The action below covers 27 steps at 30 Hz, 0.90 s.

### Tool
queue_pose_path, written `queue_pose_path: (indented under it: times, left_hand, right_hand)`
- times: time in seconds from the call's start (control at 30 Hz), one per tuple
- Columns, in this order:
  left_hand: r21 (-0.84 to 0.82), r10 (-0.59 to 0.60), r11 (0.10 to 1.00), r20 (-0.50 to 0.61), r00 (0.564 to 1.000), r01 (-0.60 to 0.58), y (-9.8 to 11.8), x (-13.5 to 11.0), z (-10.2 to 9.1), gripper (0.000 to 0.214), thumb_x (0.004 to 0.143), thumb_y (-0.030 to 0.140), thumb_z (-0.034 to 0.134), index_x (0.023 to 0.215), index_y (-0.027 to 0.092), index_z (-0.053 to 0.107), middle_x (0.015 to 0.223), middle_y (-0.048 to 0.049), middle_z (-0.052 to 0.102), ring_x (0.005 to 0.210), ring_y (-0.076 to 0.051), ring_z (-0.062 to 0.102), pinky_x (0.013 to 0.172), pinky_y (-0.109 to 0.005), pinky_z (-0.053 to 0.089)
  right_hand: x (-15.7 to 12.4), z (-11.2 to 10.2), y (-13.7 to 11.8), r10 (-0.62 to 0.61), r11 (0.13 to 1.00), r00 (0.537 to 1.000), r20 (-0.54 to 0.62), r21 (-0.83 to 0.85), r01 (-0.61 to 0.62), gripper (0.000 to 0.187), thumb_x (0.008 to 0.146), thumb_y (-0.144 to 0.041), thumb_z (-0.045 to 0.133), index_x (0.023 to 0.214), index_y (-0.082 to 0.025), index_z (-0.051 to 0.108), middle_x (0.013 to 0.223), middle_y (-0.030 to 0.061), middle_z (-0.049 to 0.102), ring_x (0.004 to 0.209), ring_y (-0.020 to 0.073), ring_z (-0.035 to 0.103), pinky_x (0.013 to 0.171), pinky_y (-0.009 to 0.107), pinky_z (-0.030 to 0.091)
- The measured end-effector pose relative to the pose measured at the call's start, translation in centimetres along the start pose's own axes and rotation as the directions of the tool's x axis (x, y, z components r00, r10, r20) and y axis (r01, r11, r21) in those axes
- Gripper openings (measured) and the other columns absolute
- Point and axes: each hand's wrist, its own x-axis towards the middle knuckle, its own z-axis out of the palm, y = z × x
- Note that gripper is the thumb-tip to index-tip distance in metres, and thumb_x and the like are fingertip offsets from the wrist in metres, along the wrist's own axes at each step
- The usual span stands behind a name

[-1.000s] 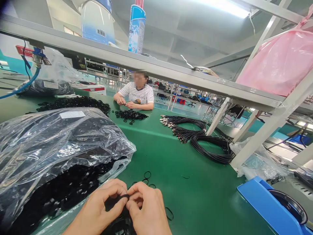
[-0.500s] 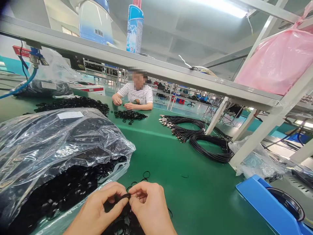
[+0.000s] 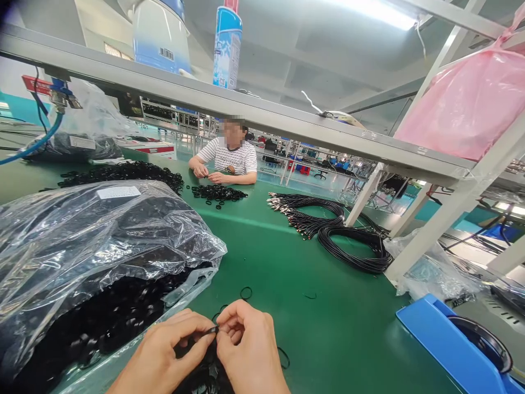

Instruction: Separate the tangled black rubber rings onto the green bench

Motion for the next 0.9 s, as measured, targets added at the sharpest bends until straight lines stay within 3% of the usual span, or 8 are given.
queue_pose_path:
  times: [0.1,0.23,0.43,0.63,0.73,0.83,0.9]
  left_hand:
    - [0.035,0.012,0.999,0.008,1.0,-0.012,0.0,-0.2,0.1,0.02,0.088,0.025,0.046,0.085,0.027,0.066,0.08,0.0021,0.065,0.076,-0.015,0.061,0.068,-0.025,0.046]
    - [0.112,0.049,0.993,-0.067,0.997,-0.042,-0.1,-0.4,0.4,0.016,0.089,0.027,0.047,0.086,0.028,0.064,0.075,0.0038,0.063,0.069,-0.015,0.06,0.061,-0.025,0.045]
    - [0.237,0.136,0.965,-0.09,0.987,-0.112,-0.1,-0.8,0.5,0.017,0.09,0.027,0.046,0.087,0.029,0.063,0.072,0.0045,0.062,0.067,-0.015,0.06,0.056,-0.025,0.043]
    - [0.265,0.06,0.963,-0.031,0.998,-0.049,0.3,-0.6,0.4,0.02,0.088,0.022,0.04,0.079,0.024,0.058,0.074,0.0021,0.06,0.072,-0.018,0.058,0.063,-0.029,0.042]
    - [0.228,-0.018,0.973,-0.044,0.999,0.028,0.6,-0.3,0.1,0.016,0.085,0.02,0.039,0.075,0.023,0.051,0.072,0.0029,0.055,0.069,-0.017,0.054,0.062,-0.029,0.038]
    - [0.15,-0.134,0.978,-0.07,0.988,0.143,0.9,0.1,-0.4,0.014,0.084,0.021,0.039,0.073,0.023,0.047,0.068,0.0043,0.051,0.063,-0.016,0.05,0.06,-0.028,0.035]
    - [0.013,-0.151,0.988,-0.034,0.988,0.152,1.0,0.2,-0.6,0.015,0.084,0.023,0.037,0.074,0.023,0.049,0.068,0.0042,0.052,0.064,-0.016,0.049,0.06,-0.028,0.035]
  right_hand:
    - [0.0,0.2,-0.2,0.004,1.0,1.0,-0.017,-0.03,-0.005,0.015,0.063,-0.007,0.05,0.07,-0.018,0.057,0.062,-0.0028,0.058,0.055,0.0104,0.051,0.055,0.021,0.041]
    - [0.0,0.2,-0.6,0.005,0.999,0.999,-0.054,-0.043,-0.007,0.015,0.061,-0.004,0.046,0.062,-0.02,0.046,0.057,-0.006,0.048,0.053,0.0085,0.043,0.051,0.02,0.034]
    - [-0.4,0.0,-0.7,0.012,0.998,1.0,0.003,-0.065,-0.012,0.016,0.063,-0.005,0.045,0.066,-0.02,0.045,0.059,-0.0066,0.046,0.054,0.009,0.043,0.052,0.02,0.034]
    - [-0.6,0.4,-0.4,-0.012,0.99,1.0,0.021,-0.144,0.015,0.016,0.063,-0.004,0.044,0.064,-0.02,0.045,0.057,-0.0068,0.045,0.054,0.0091,0.043,0.052,0.02,0.033]
    - [-0.2,0.4,-0.1,-0.021,0.99,0.999,-0.029,-0.137,0.017,0.016,0.062,-0.004,0.044,0.062,-0.021,0.042,0.056,-0.0071,0.043,0.053,0.009,0.04,0.051,0.02,0.031]
    - [0.1,0.2,0.0,-0.021,0.993,0.995,-0.093,-0.117,0.01,0.017,0.062,-0.005,0.043,0.061,-0.021,0.038,0.057,-0.0074,0.04,0.054,0.009,0.037,0.051,0.021,0.029]
    - [0.1,0.0,0.0,-0.025,0.992,0.995,-0.099,-0.125,0.012,0.016,0.062,-0.006,0.043,0.061,-0.021,0.038,0.057,-0.0076,0.039,0.054,0.009,0.036,0.051,0.021,0.028]
